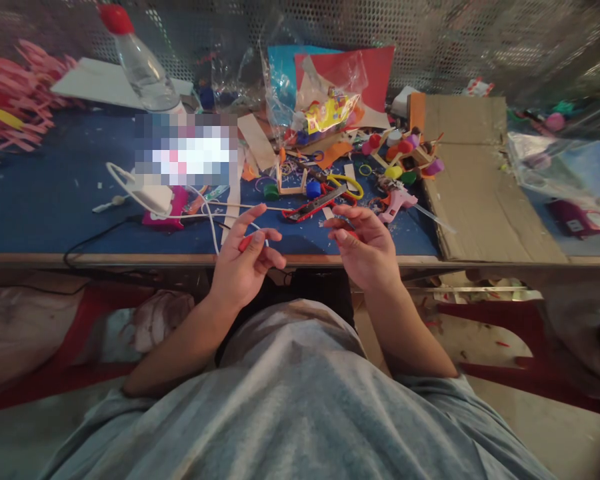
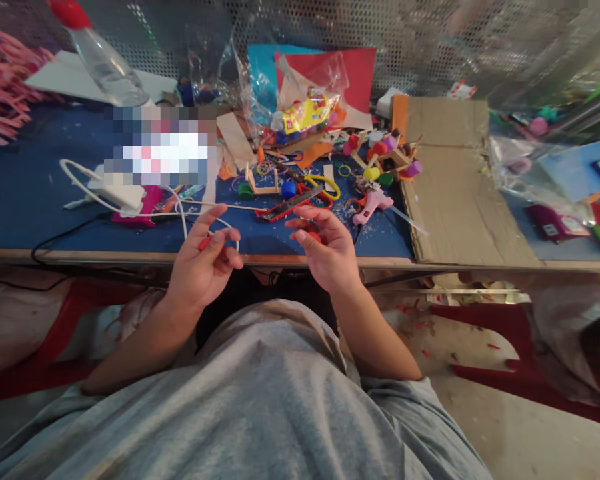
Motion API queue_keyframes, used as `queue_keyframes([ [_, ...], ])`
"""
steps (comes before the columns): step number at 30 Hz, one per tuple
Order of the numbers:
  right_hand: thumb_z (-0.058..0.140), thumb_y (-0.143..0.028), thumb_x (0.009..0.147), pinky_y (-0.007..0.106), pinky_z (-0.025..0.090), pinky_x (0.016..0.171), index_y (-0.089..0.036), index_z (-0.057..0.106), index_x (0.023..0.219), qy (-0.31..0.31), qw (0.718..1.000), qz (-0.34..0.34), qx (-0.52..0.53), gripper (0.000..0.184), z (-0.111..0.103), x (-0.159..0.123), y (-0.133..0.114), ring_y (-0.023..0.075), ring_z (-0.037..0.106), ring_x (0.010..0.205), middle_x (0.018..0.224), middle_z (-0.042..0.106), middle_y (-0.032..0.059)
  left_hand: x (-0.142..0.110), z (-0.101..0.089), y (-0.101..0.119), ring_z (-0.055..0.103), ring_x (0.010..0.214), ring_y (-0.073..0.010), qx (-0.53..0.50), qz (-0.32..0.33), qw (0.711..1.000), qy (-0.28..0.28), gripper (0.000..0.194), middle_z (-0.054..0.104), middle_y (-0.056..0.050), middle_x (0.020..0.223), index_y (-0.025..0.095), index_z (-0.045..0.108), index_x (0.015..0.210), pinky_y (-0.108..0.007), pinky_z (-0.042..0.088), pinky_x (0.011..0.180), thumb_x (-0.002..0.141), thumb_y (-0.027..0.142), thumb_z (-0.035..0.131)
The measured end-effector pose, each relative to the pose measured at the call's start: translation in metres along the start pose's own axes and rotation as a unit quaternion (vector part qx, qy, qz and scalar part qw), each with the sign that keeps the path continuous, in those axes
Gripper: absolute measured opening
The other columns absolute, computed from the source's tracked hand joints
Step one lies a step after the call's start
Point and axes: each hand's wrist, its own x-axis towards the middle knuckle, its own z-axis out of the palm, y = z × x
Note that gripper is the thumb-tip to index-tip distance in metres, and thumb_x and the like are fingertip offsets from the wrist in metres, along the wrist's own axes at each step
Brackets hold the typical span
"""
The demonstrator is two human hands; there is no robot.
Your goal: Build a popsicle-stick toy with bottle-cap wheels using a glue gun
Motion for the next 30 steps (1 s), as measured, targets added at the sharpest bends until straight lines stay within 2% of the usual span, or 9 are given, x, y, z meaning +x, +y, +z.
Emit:
queue_keyframes([
  [4,0.107,-0.055,0.072,0.021,0.048,0.045,-0.028,0.074,0.094,-0.01,1.0,0.028,0.001,0.048,0.005,-0.005,-0.003,0.0088,0.067,0.057,0.091,0.081,-0.0038,-0.001,-0.001,-0.002,0.071,0.048,-0.0108,0.001,0.017,1.0,0.024,0.057,0.074,0.006,0.067,0.02,0.077,0.102,-0.017,0.058,0.047,0.074,0.059,0.106],
  [9,0.074,-0.086,0.092,0.024,0.025,0.038,-0.025,0.071,0.083,-0.039,0.998,0.053,0.002,0.062,0.007,-0.004,-0.011,0.0077,0.032,0.038,0.049,0.043,-0.0088,-0.002,-0.005,0.002,0.047,0.032,-0.008,-0.009,-0.036,0.999,-0.015,0.069,0.045,0.008,0.044,0.018,0.06,0.07,-0.02,0.044,0.037,0.098,0.079,0.075],
  [12,0.093,-0.07,0.082,0.024,0.029,0.042,-0.026,0.07,0.091,-0.019,0.998,0.05,0.013,0.051,0.007,-0.003,-0.013,0.0061,0.038,0.045,0.065,0.053,-0.0082,-0.002,-0.005,-0.001,0.063,0.047,-0.0057,-0.011,-0.002,1.0,0.003,0.038,0.077,0.005,0.079,0.021,0.072,0.105,-0.018,0.056,0.05,0.092,0.049,0.096],
  [14,0.104,-0.052,0.074,0.021,0.03,0.042,-0.027,0.069,0.097,-0.008,0.999,0.043,0.003,0.048,0.007,-0.004,-0.012,0.0033,0.039,0.046,0.077,0.061,-0.0084,-0.001,-0.004,-0.006,0.083,0.08,-0.0111,-0.006,0.035,0.999,0.018,0.051,0.085,0.002,0.115,0.027,0.071,0.12,-0.022,0.069,0.071,0.082,0.033,0.104],
  [18,0.096,-0.062,0.085,0.02,0.021,0.035,-0.024,0.072,0.093,-0.074,0.995,0.059,-0.041,0.045,0.003,-0.009,-0.009,0.0028,0.032,0.037,0.065,0.063,-0.0082,-0.003,-0.004,-0.01,0.086,0.119,-0.0194,-0.003,0.072,0.997,0.037,0.049,0.085,0.0,0.13,0.027,0.072,0.115,-0.022,0.072,0.083,0.081,0.034,0.106],
  [21,0.092,-0.071,0.087,0.019,0.025,0.035,-0.022,0.072,0.078,-0.098,0.992,0.059,-0.055,0.053,0.002,-0.011,-0.008,0.0048,0.033,0.036,0.049,0.045,-0.0103,-0.008,-0.006,-0.007,0.081,0.069,-0.0126,-0.013,0.062,0.998,0.024,0.048,0.082,0.004,0.083,0.025,0.074,0.112,-0.014,0.057,0.052,0.084,0.05,0.103],
  [24,0.083,-0.084,0.086,0.02,0.032,0.037,-0.021,0.07,0.071,-0.093,0.993,0.063,-0.038,0.066,0.003,-0.01,-0.008,0.0062,0.042,0.041,0.055,0.049,-0.0066,-0.012,-0.007,-0.001,0.038,0.032,-0.0053,-0.019,0.025,0.999,-0.017,0.052,0.043,0.012,0.045,0.019,0.075,0.099,-0.014,0.035,0.036,0.09,0.068,0.091],
  [26,0.082,-0.083,0.088,0.02,0.038,0.037,-0.021,0.074,0.076,-0.087,0.993,0.074,-0.021,0.063,0.005,-0.008,-0.008,0.0077,0.054,0.045,0.066,0.06,-0.0032,-0.013,-0.007,0.002,0.026,0.034,-0.0035,-0.024,0.005,0.999,-0.03,0.055,0.031,0.012,0.044,0.017,0.074,0.091,-0.015,0.031,0.038,0.095,0.071,0.085],
  [30,0.101,-0.056,0.082,0.021,0.056,0.045,-0.023,0.08,0.102,-0.091,0.991,0.091,-0.028,0.044,0.006,-0.008,-0.007,0.0111,0.074,0.057,0.091,0.078,-0.0009,-0.011,-0.003,0.001,0.057,0.061,-0.005,-0.015,0.057,0.998,-0.021,0.044,0.056,0.005,0.076,0.019,0.073,0.097,-0.016,0.051,0.059,0.079,0.042,0.106],
])
